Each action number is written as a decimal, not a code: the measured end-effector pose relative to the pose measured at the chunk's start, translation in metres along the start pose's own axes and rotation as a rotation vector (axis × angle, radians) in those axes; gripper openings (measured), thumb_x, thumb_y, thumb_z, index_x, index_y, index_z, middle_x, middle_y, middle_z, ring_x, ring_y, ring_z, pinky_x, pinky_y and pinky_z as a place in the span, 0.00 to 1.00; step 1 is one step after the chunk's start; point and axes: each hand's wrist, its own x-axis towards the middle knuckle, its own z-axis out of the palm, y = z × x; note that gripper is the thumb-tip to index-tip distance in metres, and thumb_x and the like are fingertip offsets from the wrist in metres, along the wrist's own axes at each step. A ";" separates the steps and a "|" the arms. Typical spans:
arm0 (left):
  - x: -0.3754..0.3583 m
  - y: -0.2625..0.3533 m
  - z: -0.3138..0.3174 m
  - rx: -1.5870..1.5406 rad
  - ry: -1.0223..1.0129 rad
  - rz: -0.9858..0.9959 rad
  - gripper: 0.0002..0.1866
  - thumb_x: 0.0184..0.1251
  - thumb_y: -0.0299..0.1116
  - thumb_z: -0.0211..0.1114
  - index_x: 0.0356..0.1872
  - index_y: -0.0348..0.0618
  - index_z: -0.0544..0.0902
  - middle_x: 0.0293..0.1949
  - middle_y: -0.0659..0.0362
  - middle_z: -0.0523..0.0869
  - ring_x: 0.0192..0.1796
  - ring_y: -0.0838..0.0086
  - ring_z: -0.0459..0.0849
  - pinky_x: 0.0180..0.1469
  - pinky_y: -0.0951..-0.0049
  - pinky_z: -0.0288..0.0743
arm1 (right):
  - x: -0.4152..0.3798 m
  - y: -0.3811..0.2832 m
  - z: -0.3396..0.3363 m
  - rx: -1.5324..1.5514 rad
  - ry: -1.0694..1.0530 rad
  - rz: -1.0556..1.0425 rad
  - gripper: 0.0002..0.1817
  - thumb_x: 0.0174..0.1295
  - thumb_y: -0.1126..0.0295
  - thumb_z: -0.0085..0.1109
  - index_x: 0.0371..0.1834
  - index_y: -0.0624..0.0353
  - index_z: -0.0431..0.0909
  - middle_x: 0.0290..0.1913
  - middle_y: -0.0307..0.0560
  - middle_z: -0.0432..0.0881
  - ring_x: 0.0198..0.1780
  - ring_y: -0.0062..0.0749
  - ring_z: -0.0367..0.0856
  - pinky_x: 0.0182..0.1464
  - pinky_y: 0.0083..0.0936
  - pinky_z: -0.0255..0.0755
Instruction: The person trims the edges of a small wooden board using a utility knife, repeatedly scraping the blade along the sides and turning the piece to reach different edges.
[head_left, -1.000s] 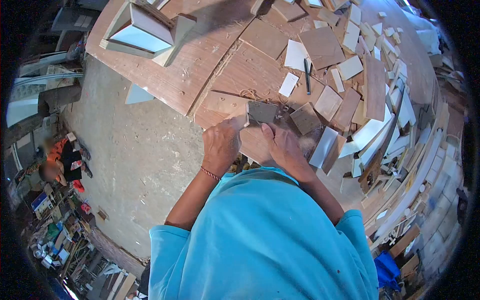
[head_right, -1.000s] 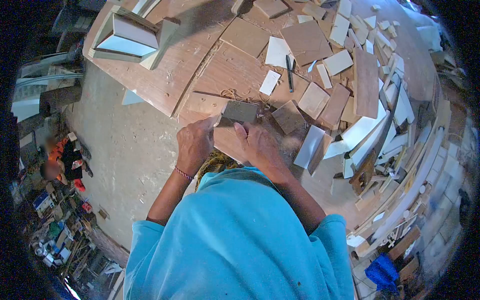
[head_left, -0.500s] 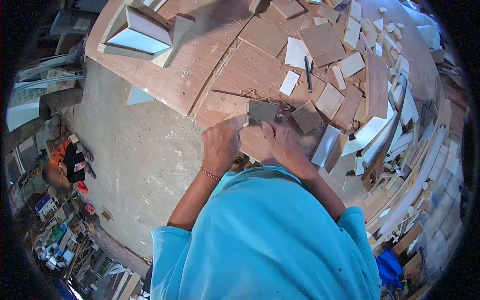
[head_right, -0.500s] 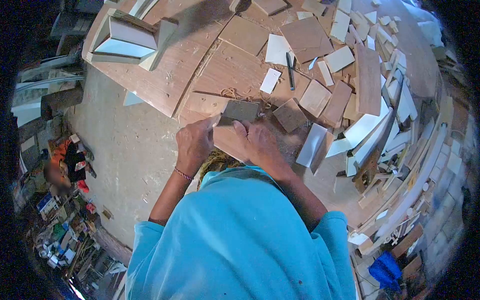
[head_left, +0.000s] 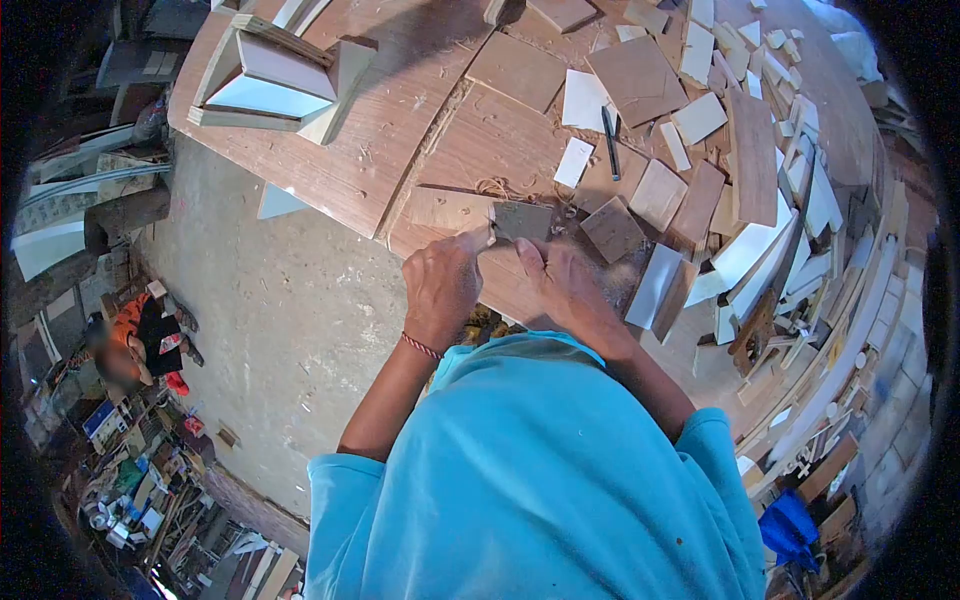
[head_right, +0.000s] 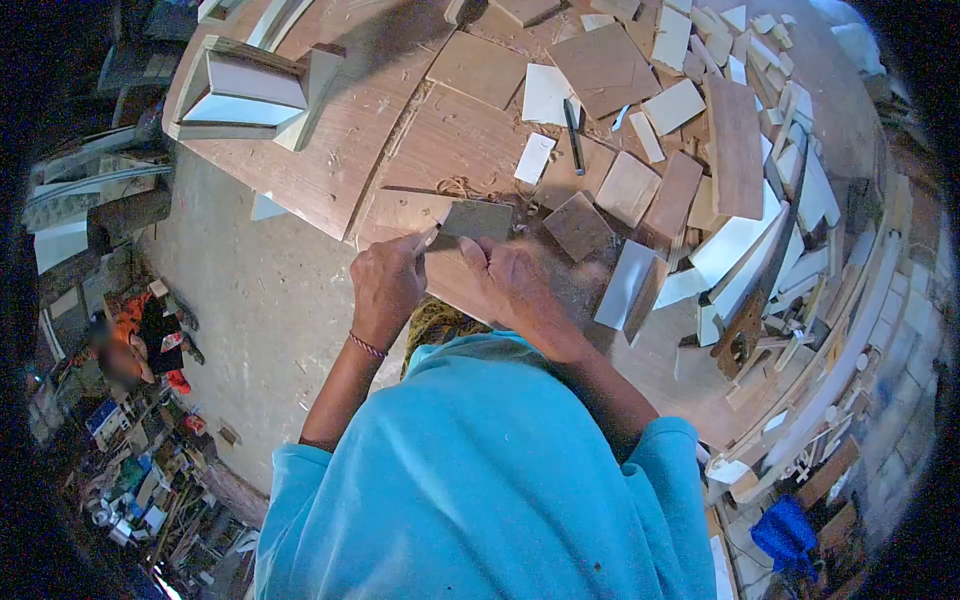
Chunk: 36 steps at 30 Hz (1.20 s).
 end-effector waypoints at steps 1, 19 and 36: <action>0.001 -0.001 0.000 0.009 -0.003 -0.006 0.07 0.47 0.26 0.59 0.30 0.44 0.80 0.21 0.51 0.79 0.26 0.58 0.79 0.27 0.62 0.71 | -0.002 0.003 0.001 -0.015 0.064 -0.121 0.19 0.62 0.58 0.39 0.39 0.62 0.75 0.24 0.65 0.73 0.30 0.57 0.74 0.33 0.42 0.66; 0.005 -0.019 0.004 0.093 -0.008 -0.017 0.04 0.46 0.27 0.61 0.26 0.43 0.81 0.24 0.52 0.81 0.26 0.59 0.79 0.27 0.64 0.72 | -0.002 0.012 0.028 -0.071 -0.122 0.274 0.25 0.63 0.52 0.37 0.30 0.66 0.71 0.24 0.66 0.75 0.32 0.59 0.76 0.37 0.48 0.67; -0.012 -0.009 0.012 0.056 -0.039 0.077 0.06 0.45 0.23 0.57 0.28 0.38 0.73 0.25 0.51 0.78 0.26 0.58 0.79 0.25 0.64 0.72 | -0.010 0.010 0.008 -0.078 -0.039 0.093 0.17 0.64 0.57 0.38 0.36 0.62 0.68 0.27 0.62 0.75 0.31 0.60 0.74 0.32 0.48 0.64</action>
